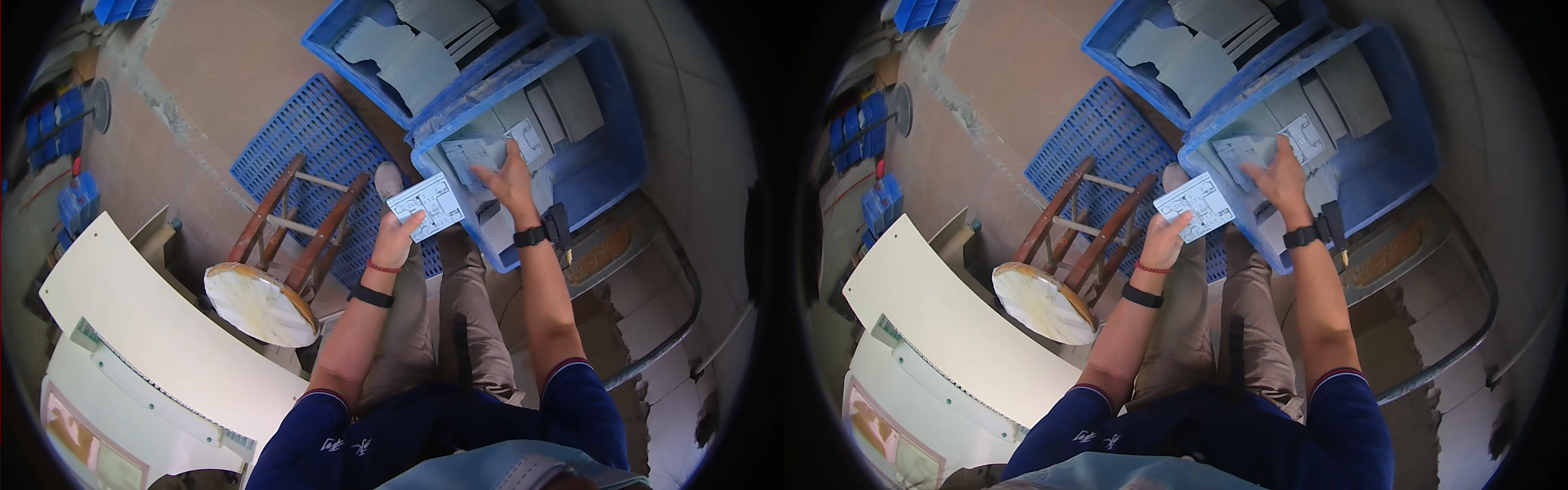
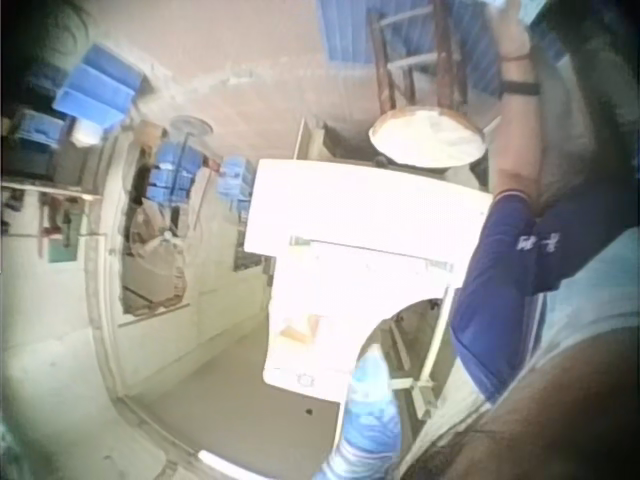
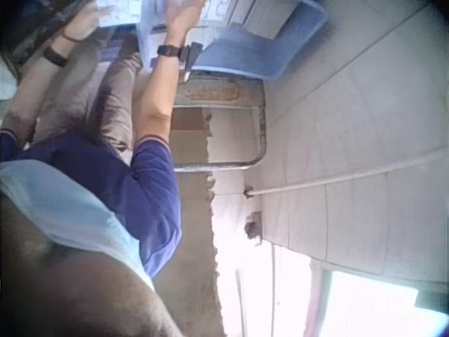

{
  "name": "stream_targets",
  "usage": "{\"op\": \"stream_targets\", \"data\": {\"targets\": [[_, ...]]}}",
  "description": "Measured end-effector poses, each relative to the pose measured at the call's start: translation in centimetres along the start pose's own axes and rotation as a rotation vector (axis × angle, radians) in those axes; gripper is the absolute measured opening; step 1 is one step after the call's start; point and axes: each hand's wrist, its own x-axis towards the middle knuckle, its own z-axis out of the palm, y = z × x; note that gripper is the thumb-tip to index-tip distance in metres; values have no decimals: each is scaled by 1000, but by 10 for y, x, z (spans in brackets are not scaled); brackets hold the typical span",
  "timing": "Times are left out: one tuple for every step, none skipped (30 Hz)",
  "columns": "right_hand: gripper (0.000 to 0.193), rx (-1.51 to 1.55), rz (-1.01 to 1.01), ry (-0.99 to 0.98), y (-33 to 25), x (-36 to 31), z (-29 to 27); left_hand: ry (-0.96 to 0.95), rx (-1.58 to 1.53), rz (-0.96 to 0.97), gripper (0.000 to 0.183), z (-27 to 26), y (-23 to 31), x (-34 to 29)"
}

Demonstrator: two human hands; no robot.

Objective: The recorder is organizing and stacking metal plates into containers and onto a machine.

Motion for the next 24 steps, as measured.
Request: {"op": "stream_targets", "data": {"targets": [[59,107,-29,43,13,1,-8,-4,-4,0,31,-1,-4,6],[59,106,-33,37,17,1,-17,0,30,1,32,-4,-6,10],[59,323,4,-5,20,-2,-28,4,64,0,33,-9,-8,14],[58,533,51,-43,20,-8,-38,5,57,-5,33,-11,-11,17],[58,526,52,-47,17,-14,-44,7,56,-25,33,-12,-12,21],[58,715,86,-105,12,-21,-48,11,55,-45,32,-14,-14,25],[57,903,126,-161,10,-29,-50,14,49,-50,32,-13,-16,28],[58,966,141,-253,11,-33,-49,4,70,-20,31,-12,-18,32],[58,965,146,-262,9,-36,-45,-3,92,11,30,-11,-20,34],[59,959,139,-313,6,-38,-39,-40,168,13,33,-9,-20,37],[59,955,130,-366,2,-40,-32,-35,170,10,33,-6,-21,36],[60,900,104,-351,-2,-42,-24,-10,2,-14,37,-2,-22,35],[60,908,99,-356,-7,-41,-16,16,-162,-30,42,-1,-21,35],[61,880,90,-342,-12,-40,-9,-6,-180,14,50,-5,-24,36],[62,851,81,-326,-16,-39,-4,-4,-172,18,50,-6,-25,37],[65,822,107,-331,-17,-39,-4,4,-197,111,51,1,-24,36],[65,822,111,-328,-15,-39,0,9,-223,204,52,5,-24,34],[70,752,58,-310,-11,-40,7,5,-224,198,52,3,-26,33],[74,678,0,-299,-9,-41,12,33,-45,302,51,-2,-31,31],[74,669,2,-292,-10,-44,15,54,130,400,51,-1,-33,31],[75,607,-44,-289,-14,-47,21,46,120,397,51,-1,-36,29],[77,545,-90,-284,-17,-49,27,18,52,293,50,0,-34,25],[77,539,-83,-274,-16,-52,37,-11,-12,185,50,3,-29,21],[80,569,-102,-288,-13,-55,47,29,-40,143,46,6,-24,18]]}}
